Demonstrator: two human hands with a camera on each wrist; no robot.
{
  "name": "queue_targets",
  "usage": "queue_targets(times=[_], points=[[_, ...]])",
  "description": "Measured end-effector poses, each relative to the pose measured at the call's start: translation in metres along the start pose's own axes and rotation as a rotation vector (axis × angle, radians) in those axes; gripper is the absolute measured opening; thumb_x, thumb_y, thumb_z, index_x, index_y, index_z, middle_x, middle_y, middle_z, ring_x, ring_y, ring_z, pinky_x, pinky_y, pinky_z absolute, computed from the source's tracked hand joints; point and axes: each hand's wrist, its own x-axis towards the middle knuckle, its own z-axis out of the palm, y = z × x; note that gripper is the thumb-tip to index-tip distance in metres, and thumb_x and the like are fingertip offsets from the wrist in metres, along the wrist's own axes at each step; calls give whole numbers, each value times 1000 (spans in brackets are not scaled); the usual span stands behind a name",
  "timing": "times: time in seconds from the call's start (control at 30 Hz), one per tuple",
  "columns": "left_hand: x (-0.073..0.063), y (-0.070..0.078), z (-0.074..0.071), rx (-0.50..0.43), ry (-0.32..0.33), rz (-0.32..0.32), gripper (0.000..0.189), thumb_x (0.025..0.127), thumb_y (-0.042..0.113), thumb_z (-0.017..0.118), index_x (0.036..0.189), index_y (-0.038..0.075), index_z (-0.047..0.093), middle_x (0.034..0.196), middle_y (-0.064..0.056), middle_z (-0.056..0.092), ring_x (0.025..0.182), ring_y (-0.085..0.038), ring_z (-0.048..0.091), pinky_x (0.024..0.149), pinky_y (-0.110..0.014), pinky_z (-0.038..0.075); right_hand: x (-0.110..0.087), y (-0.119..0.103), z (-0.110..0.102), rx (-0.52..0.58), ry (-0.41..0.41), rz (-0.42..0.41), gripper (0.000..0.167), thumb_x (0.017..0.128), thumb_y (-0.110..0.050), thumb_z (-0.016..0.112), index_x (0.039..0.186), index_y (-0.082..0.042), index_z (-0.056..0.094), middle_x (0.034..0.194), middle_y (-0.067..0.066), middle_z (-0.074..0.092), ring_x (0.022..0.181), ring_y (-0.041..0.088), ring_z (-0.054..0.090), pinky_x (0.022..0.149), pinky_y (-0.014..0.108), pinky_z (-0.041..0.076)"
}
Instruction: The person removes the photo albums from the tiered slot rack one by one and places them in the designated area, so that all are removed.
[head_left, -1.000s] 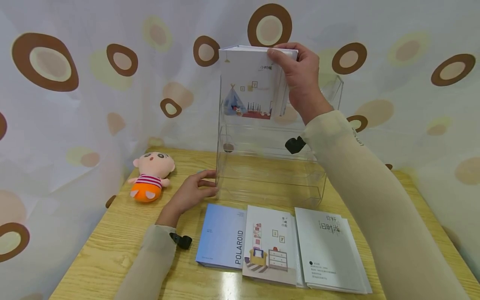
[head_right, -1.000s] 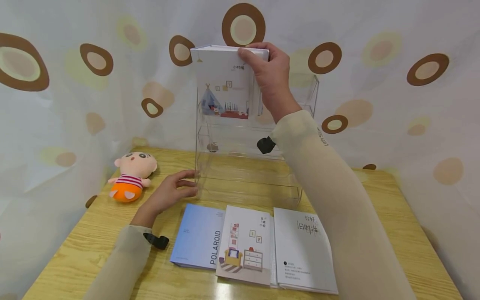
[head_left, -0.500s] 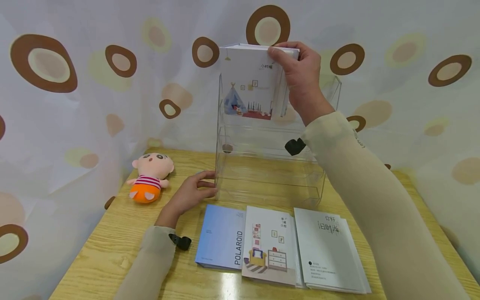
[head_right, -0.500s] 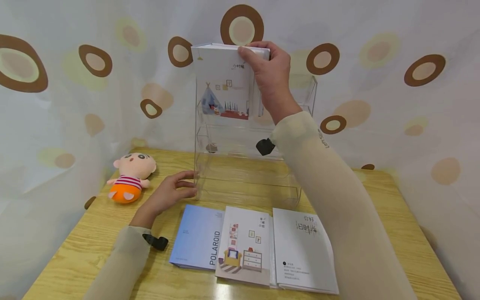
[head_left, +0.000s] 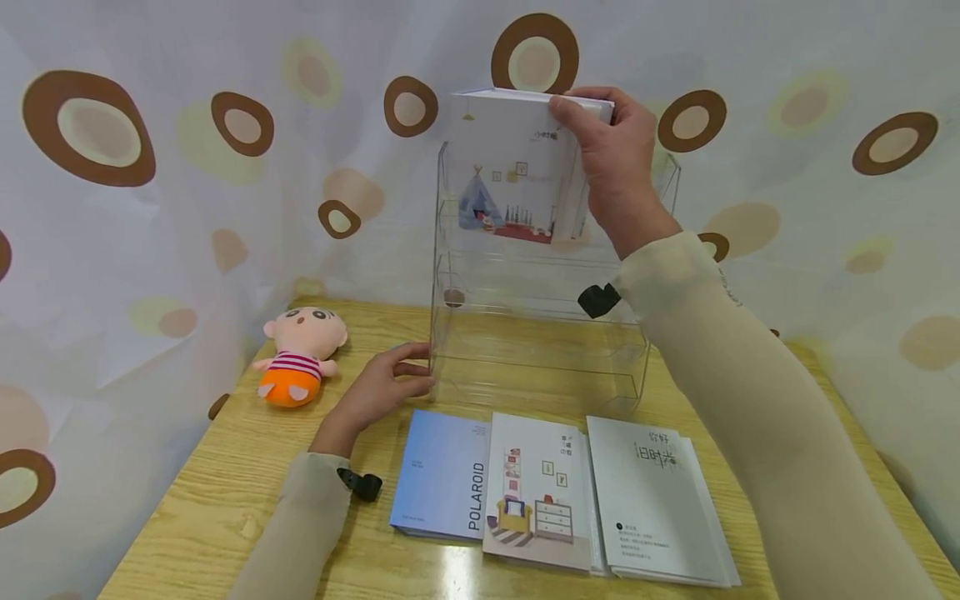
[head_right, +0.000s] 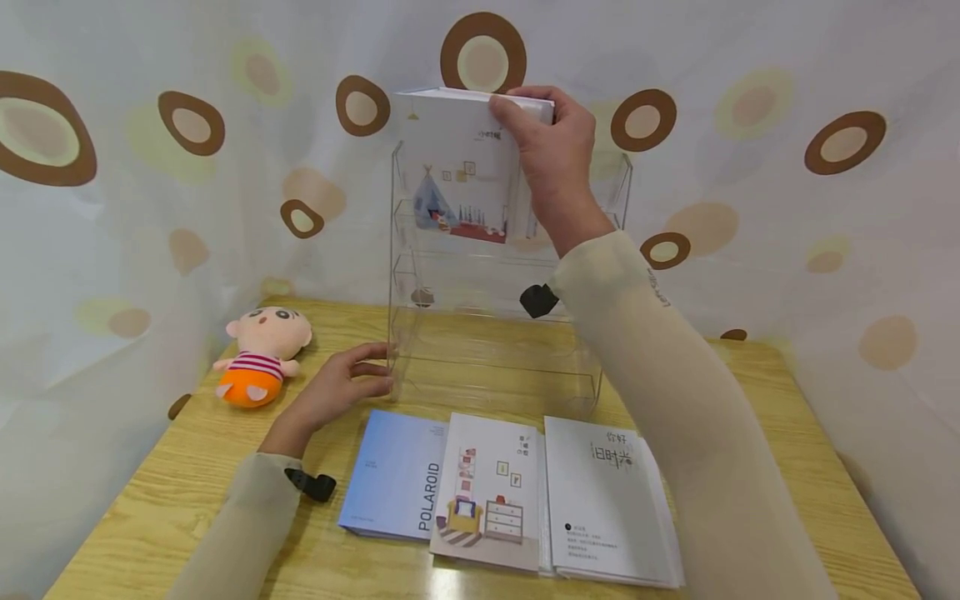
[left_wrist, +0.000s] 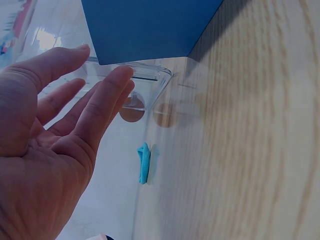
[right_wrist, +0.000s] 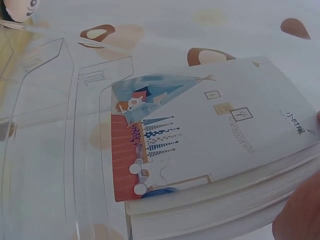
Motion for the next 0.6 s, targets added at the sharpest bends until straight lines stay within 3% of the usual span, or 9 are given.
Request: queue_targets(times=[0.33, 0.6], points=[[0, 1, -2, 1, -7, 7, 64, 109, 13, 73, 168, 6, 49, 171, -19, 51, 148, -42, 63, 112, -48, 65, -11, 3, -11, 5, -6, -59, 22, 102, -28, 84, 121, -19, 78, 129, 1, 76, 121, 23, 70, 114, 46, 57], [2, -3, -3, 12, -10, 16, 63, 110, 16, 72, 168, 8, 49, 172, -19, 51, 149, -43, 62, 114, -51, 63, -18, 2, -20, -7, 15, -79, 22, 101, -28, 85, 119, -19, 79, 125, 1, 76, 117, 23, 71, 105, 43, 58]])
